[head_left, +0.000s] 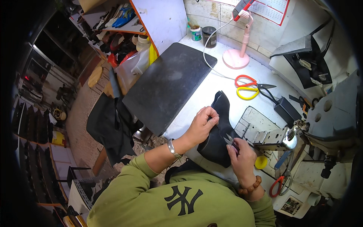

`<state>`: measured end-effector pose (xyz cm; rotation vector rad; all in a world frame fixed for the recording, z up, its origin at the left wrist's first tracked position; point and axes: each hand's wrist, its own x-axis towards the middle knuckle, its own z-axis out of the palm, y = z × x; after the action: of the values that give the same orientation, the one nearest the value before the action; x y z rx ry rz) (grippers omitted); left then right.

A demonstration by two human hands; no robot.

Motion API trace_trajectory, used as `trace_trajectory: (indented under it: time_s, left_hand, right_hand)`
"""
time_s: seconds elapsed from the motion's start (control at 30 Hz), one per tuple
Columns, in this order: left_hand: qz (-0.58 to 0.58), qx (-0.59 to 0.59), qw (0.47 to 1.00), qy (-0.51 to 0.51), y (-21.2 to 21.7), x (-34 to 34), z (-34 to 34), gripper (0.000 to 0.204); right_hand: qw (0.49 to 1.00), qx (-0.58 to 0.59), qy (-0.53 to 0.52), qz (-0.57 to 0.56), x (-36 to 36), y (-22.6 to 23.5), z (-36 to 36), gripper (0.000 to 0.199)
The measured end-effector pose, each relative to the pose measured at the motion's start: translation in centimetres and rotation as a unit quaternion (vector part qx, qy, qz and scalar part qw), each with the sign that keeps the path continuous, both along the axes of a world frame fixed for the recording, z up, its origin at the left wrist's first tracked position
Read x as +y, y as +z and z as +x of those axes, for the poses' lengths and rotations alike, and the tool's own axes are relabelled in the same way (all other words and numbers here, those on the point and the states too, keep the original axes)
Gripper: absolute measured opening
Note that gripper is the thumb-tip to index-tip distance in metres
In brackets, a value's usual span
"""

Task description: The person aligns a zipper on a black leather pouch and sews it using a sewing machine. They repeatedly adjust the pouch, guide it under the needle, and trim excess thread with scissors. The pouch is handled multiple times to ensure proper alignment and stitching.

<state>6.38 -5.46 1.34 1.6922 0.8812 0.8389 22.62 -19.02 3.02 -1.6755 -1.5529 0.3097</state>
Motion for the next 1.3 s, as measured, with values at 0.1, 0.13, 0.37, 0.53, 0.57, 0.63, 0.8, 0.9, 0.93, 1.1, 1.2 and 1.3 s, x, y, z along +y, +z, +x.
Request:
trace_trajectory:
  time_s: [0.1,0.13,0.37,0.53,0.57,0.63,0.8,0.9,0.93,1.1,1.2,1.3]
  left_hand:
    - [-0.053,-0.077,0.996,-0.008,0.4,-0.3,0.3,0.013]
    - [-0.081,-0.096,0.992,-0.008,0.6,-0.3,0.4,0.017]
    - [-0.193,-0.184,0.964,-0.005,1.3,-0.4,0.9,0.026]
    - [-0.222,-0.216,0.951,-0.009,1.2,-0.4,0.8,0.024]
    - [-0.228,-0.222,0.948,-0.011,1.2,-0.4,0.8,0.024]
    - [-0.236,-0.227,0.945,-0.012,1.2,-0.4,0.7,0.022]
    - [-0.223,-0.231,0.947,-0.023,1.1,-0.3,0.8,0.019]
    - [-0.234,-0.24,0.942,-0.029,1.0,-0.4,0.9,0.017]
    - [-0.235,-0.242,0.941,-0.015,1.0,-0.3,0.8,0.017]
    - [-0.143,-0.262,0.946,0.125,2.1,2.4,-1.1,0.015]
    - [-0.163,-0.102,0.972,0.134,2.9,4.2,-3.3,0.018]
    - [-0.223,0.06,0.972,0.043,2.5,4.2,-3.1,0.036]
  right_hand:
    - [1.0,0.011,-0.007,-0.011,0.8,0.0,-0.4,0.021]
    - [1.0,0.015,-0.007,-0.012,1.1,-0.1,-0.6,0.021]
    - [1.0,0.005,0.011,-0.016,2.0,-0.8,-1.0,0.019]
    - [1.0,0.004,0.012,-0.024,2.3,-0.9,-1.3,0.016]
    - [0.999,0.005,0.011,-0.031,2.4,-1.0,-1.3,0.016]
    - [1.0,0.007,0.012,-0.021,2.5,-1.0,-1.3,0.016]
    - [1.0,0.004,0.011,-0.001,2.6,-1.1,-1.4,0.014]
    - [1.0,0.008,0.008,0.006,2.8,-1.0,-1.5,0.013]
    - [1.0,0.013,0.008,0.012,2.7,-0.9,-1.5,0.012]
    - [0.997,0.06,-0.005,0.046,-0.2,-0.9,-0.1,0.015]
    - [0.999,0.023,-0.037,0.016,-5.0,-1.6,2.6,0.021]
    - [0.993,-0.071,-0.091,-0.034,-10.3,-2.9,5.8,0.024]
